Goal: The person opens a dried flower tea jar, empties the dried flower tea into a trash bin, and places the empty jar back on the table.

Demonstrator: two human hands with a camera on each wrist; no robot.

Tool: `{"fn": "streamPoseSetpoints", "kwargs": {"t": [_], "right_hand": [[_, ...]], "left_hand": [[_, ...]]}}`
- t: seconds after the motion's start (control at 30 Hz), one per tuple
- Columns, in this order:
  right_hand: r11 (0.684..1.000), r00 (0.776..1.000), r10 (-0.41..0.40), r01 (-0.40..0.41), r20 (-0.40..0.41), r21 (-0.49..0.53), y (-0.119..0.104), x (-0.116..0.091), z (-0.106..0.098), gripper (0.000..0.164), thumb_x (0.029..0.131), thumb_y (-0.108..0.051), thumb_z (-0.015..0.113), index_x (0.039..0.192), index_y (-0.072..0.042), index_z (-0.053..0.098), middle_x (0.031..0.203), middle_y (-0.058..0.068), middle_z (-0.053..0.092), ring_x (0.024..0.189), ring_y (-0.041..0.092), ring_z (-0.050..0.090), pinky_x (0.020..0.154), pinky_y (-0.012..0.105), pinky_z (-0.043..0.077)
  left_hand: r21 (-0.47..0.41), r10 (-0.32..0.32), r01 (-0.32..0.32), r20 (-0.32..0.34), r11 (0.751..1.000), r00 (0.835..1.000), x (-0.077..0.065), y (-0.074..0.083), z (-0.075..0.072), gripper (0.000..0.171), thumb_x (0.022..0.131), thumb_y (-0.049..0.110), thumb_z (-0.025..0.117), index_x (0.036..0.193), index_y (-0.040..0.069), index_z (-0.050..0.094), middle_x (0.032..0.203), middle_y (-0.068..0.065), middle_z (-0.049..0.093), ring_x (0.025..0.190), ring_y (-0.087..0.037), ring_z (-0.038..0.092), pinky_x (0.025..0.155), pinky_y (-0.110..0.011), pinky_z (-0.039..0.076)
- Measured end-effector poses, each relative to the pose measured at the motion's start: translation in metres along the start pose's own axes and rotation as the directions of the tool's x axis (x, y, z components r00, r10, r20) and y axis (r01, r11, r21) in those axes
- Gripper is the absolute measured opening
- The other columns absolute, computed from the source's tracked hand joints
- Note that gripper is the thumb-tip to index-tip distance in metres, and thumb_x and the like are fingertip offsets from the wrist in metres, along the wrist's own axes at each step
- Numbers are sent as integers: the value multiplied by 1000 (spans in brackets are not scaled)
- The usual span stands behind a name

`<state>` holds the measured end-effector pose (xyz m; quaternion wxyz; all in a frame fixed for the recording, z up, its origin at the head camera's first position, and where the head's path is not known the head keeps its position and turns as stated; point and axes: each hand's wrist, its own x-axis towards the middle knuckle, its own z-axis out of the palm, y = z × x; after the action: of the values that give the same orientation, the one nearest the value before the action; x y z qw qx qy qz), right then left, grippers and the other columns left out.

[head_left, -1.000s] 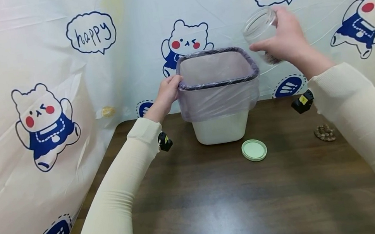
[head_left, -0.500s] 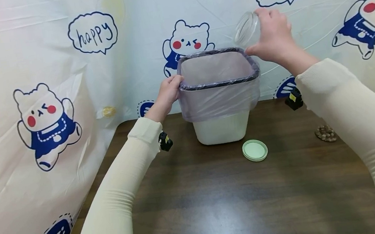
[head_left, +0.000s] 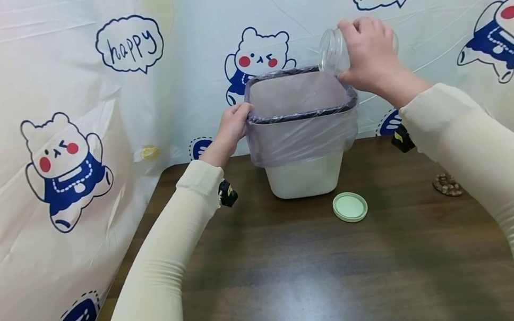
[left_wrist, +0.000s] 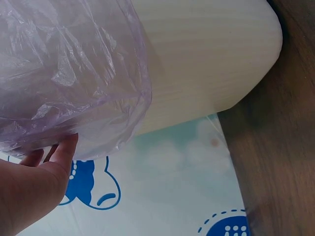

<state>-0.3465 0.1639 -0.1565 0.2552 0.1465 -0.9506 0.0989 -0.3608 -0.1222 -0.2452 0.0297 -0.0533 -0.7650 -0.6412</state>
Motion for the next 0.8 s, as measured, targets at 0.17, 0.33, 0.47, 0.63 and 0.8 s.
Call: {"fn": "streamPoseSetpoints", "kwargs": {"t": [0.17,0.33,0.47,0.63,0.8], "right_hand": [[996,998,-64,65,12,-64,0,1,1,88,66,-23,74,136,-8,23,129,24,30,119,41,22,97,55,7],[988,994,-107,110,27,-108,-2,2,1,86,66,-19,74,135,-8,24,129,24,30,119,41,22,97,55,7],[976,987,-160,161,22,-149,-3,2,2,85,65,-15,73,134,-7,25,128,24,31,118,41,23,98,53,8],[963,979,-204,203,15,-178,-5,2,5,84,64,-15,74,132,-6,27,126,25,33,116,41,26,98,52,10],[956,975,-219,219,18,-195,-5,0,8,80,65,-15,72,131,-6,29,123,25,34,114,42,27,97,52,11]], "left_hand": [[0,-1,1,3,1000,1000,0,0,1,20,86,28,47,75,11,50,80,-3,44,76,-15,44,87,-39,39],[1,8,-8,2,1000,1000,0,0,1,20,87,28,47,76,11,49,79,-3,44,73,-16,43,87,-39,40],[-2,14,-14,0,1000,1000,-1,1,1,20,86,28,48,75,12,49,79,-2,44,75,-15,44,86,-39,40],[-7,6,-6,-2,1000,1000,-1,1,1,20,86,28,48,78,10,51,83,-3,46,82,-15,46,89,-40,38],[-13,3,-3,-4,1000,1000,-1,0,2,22,86,28,47,83,7,53,86,-3,48,87,-15,46,89,-41,38]]}}
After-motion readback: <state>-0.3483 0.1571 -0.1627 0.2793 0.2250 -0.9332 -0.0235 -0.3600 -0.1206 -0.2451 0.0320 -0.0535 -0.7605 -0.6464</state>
